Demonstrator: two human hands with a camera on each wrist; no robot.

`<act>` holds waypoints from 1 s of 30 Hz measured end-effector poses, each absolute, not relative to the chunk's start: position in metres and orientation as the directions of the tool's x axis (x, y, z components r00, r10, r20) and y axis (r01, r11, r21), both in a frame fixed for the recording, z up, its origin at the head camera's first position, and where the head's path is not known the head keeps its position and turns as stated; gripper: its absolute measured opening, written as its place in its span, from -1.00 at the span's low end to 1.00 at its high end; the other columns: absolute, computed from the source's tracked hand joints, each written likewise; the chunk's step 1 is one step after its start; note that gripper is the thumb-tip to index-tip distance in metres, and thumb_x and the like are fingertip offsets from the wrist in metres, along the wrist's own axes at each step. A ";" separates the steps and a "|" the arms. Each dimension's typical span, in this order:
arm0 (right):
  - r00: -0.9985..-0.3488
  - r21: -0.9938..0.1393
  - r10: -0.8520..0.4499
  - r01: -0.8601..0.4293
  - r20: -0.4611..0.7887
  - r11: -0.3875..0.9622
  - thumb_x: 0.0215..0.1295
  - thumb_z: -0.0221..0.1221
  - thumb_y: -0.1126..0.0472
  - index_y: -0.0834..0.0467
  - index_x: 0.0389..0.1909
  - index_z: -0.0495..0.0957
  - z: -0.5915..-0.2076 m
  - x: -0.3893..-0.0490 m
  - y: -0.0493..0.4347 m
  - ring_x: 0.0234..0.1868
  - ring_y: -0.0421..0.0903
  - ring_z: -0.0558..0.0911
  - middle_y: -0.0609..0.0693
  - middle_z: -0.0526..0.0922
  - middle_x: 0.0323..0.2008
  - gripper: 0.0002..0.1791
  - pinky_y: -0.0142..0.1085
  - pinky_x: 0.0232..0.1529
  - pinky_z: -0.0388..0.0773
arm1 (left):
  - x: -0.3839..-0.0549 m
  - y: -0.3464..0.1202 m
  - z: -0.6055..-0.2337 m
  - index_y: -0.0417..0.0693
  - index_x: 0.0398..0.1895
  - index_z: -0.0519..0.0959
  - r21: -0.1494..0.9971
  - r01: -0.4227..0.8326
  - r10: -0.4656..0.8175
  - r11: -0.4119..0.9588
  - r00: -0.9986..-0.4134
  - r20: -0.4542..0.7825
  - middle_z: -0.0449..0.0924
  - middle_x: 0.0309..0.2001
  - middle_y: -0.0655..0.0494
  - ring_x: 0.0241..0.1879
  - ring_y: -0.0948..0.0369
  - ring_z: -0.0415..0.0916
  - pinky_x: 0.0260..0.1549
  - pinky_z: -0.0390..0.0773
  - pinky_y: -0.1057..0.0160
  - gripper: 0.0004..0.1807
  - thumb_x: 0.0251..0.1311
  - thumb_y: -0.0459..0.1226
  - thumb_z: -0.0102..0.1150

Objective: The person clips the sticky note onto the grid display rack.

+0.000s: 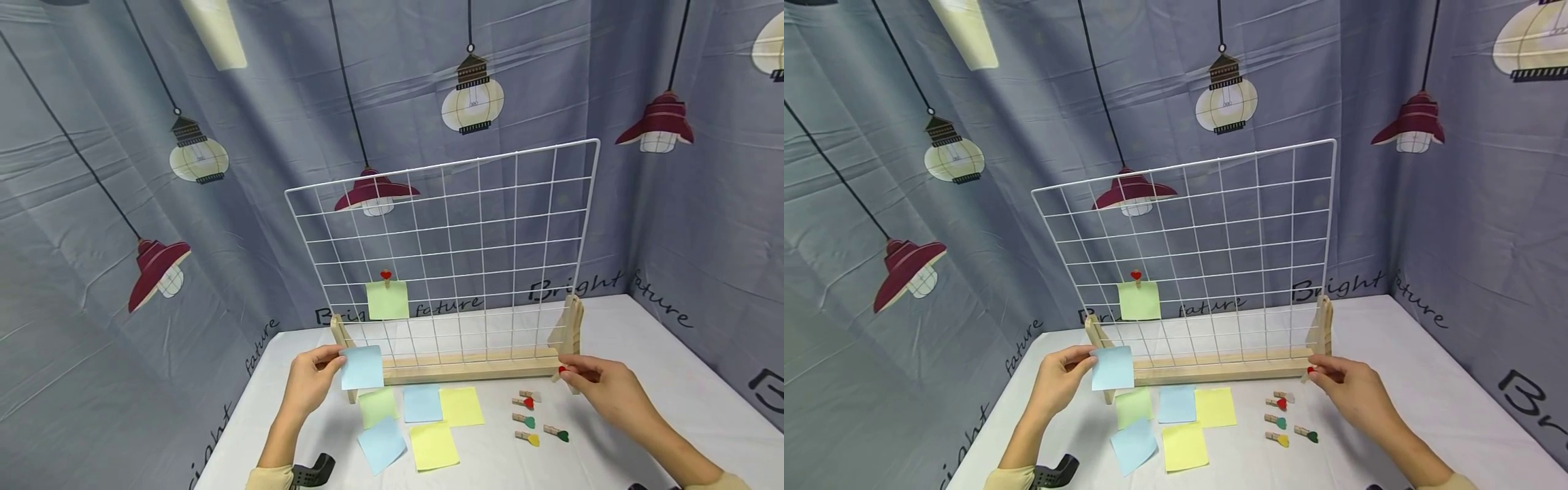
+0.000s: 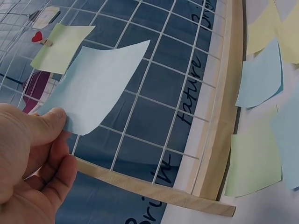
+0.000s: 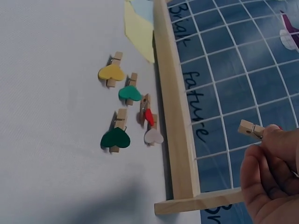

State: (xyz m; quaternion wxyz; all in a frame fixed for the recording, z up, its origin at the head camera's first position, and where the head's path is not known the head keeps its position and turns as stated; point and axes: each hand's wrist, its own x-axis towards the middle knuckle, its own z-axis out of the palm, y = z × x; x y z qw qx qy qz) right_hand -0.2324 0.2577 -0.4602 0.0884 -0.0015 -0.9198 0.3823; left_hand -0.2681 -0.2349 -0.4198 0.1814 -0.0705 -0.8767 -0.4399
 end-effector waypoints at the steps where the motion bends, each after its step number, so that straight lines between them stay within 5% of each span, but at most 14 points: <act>1: -0.984 -0.703 0.071 -0.067 0.165 0.708 0.49 0.23 0.03 0.28 0.24 0.59 -0.459 -0.232 0.257 -0.17 -0.07 0.69 0.20 0.78 -0.05 -0.51 -0.34 -0.41 0.54 | -0.268 -0.235 -0.420 -0.06 -0.04 0.77 0.743 0.287 -0.033 0.604 -0.923 0.382 0.80 -0.14 0.06 -0.18 0.22 0.68 -0.19 0.65 0.34 -0.80 0.30 -0.32 0.36; 14: -0.981 -0.726 0.055 -0.098 0.184 0.681 0.45 0.27 0.02 0.20 0.07 0.68 -0.452 -0.229 0.248 -0.19 -0.15 0.67 0.04 0.80 -0.15 -0.63 -0.37 -0.40 0.55 | -0.272 -0.229 -0.421 -0.03 -0.03 0.78 0.741 0.315 -0.024 0.592 -0.913 0.407 0.80 -0.12 0.06 -0.16 0.20 0.68 -0.16 0.63 0.32 -0.79 0.30 -0.29 0.37; 30: -0.982 -0.755 0.091 -0.069 0.168 0.652 0.40 0.31 0.06 0.23 0.13 0.67 -0.437 -0.232 0.234 -0.22 -0.06 0.60 0.04 0.75 -0.20 -0.59 -0.35 -0.45 0.53 | -0.274 -0.210 -0.410 -0.04 -0.07 0.78 0.757 0.342 -0.012 0.557 -0.908 0.419 0.80 -0.19 0.08 -0.19 0.20 0.67 -0.14 0.62 0.30 -0.81 0.27 -0.30 0.39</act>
